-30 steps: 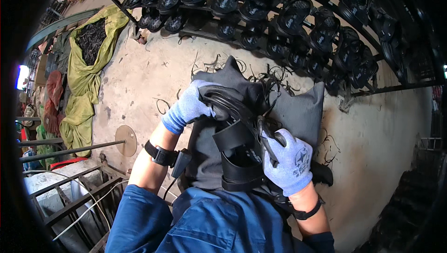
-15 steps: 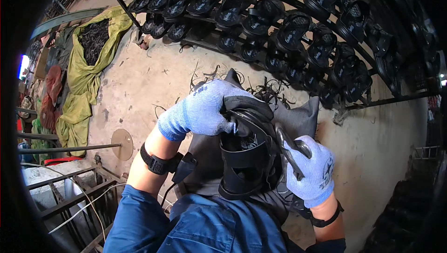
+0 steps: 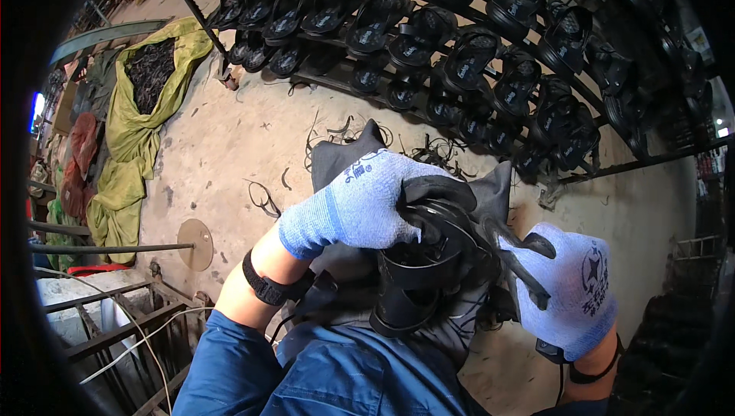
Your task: Cleaning and trimming threads from manufactured sandals using a tool.
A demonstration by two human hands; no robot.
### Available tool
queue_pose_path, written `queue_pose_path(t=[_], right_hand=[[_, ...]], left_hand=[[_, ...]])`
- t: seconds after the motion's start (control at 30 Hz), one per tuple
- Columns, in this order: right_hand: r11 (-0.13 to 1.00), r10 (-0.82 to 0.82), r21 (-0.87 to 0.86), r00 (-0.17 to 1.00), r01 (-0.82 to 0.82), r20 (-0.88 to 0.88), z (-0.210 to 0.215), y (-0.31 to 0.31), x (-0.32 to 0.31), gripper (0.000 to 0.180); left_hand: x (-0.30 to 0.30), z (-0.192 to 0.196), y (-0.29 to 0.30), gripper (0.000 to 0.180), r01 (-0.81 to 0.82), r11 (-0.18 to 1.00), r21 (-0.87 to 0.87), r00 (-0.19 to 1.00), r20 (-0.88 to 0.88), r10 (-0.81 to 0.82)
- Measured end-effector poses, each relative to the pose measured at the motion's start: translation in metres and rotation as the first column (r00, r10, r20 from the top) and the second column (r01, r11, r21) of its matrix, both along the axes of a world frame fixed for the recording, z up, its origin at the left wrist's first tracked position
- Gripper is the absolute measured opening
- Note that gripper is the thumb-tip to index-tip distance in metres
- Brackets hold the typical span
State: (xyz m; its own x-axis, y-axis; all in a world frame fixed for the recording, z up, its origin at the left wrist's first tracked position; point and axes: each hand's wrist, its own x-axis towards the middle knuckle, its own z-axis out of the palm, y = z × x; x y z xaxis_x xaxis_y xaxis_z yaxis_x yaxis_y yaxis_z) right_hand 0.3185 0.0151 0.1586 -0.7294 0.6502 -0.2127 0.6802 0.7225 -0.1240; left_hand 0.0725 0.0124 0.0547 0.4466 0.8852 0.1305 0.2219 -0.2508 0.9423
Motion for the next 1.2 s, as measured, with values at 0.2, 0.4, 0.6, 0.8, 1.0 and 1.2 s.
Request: queue_pose_path(t=[0.2,0.4,0.6,0.8,1.0,1.2], right_hand=[[0.995,0.067,0.073,0.997,-0.070,0.034,0.017,0.000,0.009,0.033],[0.999,0.029,-0.035,0.986,-0.024,0.163,0.052,-0.001,0.023,0.030],[0.998,0.029,0.056,1.000,-0.028,-0.011,0.047,-0.005,0.032,0.036],[0.997,0.073,0.016,0.993,-0.074,0.094,0.066,-0.009,0.029,0.027],[0.980,0.163,0.130,0.982,-0.151,-0.090,0.039,-0.018,0.034,0.024],[0.986,0.007,0.164,0.957,0.042,-0.291,0.050,-0.013,0.078,0.037]], left_hand=[[0.027,0.021,0.002,0.058,0.055,0.998,0.011,0.997,-0.049,-0.055],[0.046,0.018,-0.005,0.069,-0.013,0.996,-0.093,0.995,0.100,0.022],[0.064,0.028,-0.009,0.074,-0.017,1.000,-0.001,0.997,0.080,0.017],[0.076,0.021,-0.018,0.089,-0.044,0.996,0.076,0.989,0.142,0.033],[0.104,0.026,-0.028,0.100,-0.110,0.963,0.248,0.988,0.137,0.078],[0.087,-0.011,-0.046,0.111,0.011,0.967,-0.254,0.876,0.468,0.112]])
